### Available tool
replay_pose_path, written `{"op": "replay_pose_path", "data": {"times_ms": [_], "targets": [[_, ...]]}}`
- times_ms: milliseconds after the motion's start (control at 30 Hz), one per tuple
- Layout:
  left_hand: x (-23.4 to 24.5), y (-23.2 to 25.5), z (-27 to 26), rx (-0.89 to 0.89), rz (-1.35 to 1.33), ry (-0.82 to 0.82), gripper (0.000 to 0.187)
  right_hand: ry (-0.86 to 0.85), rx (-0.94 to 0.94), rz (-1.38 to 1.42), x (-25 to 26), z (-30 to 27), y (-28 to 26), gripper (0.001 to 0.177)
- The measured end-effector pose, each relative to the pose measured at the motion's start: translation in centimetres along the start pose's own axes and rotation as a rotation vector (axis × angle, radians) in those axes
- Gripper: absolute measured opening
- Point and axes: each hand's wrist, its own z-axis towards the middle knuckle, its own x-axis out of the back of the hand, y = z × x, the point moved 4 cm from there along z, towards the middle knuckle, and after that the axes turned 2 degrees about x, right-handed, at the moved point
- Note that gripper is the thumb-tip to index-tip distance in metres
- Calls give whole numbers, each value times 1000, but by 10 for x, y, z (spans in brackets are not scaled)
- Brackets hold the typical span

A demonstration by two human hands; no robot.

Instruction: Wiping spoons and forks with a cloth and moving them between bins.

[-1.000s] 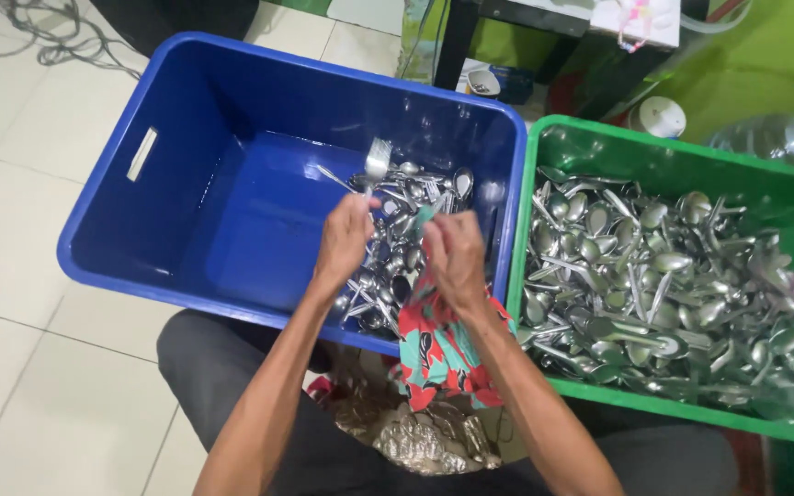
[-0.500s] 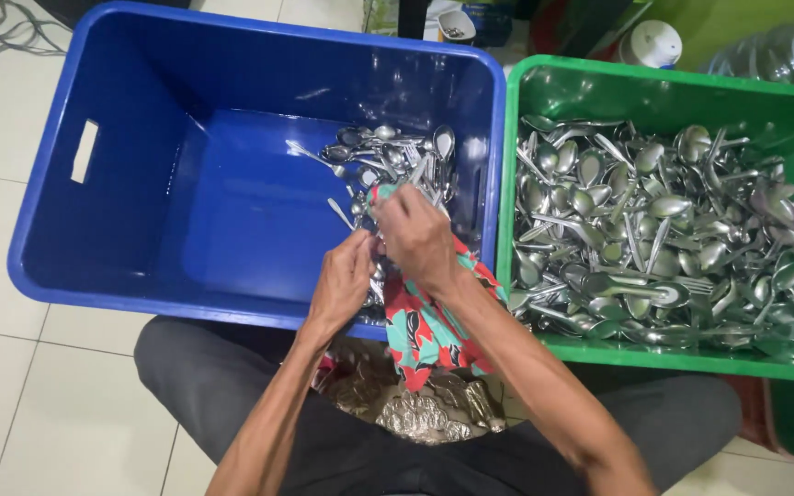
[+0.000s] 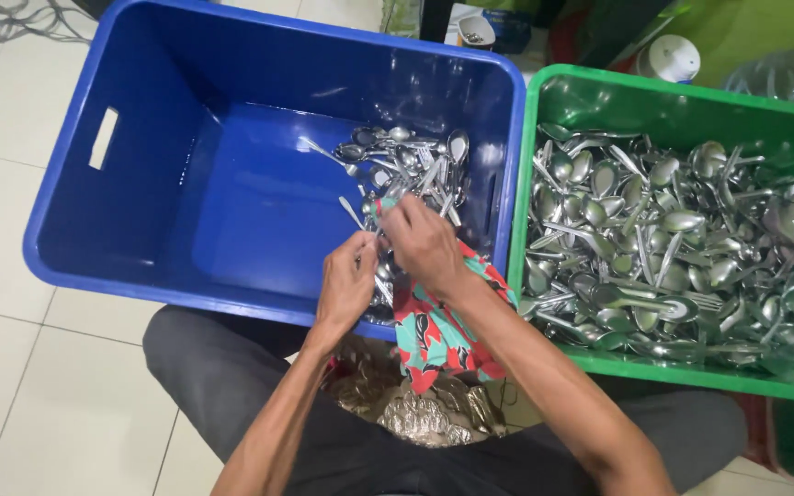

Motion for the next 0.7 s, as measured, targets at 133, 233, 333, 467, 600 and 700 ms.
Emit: {"op": "replay_pose_path", "data": {"times_ms": [133,233,333,467,600,700], "targets": [[2,11,-12,-5,-17,-20,25,83,-75,-24,-9,6,27,19],[-3,9,-11,-9,7,-15,23,4,9,-35,-6,3,13,18],[-2,11,-16,-11,1,-30,24,70,-81,-104,8,16,27,17],[-10,-8,-10,35,-256,-26,24,247,-850,653,-7,-7,58,20],[-24,-9,-5,111,-488,-79,29,134,-1218,1307,-40,-32,64,44],[-31,-21,0,134,-550,-66,21,119,-1292,1556,0,3,32,36]]}}
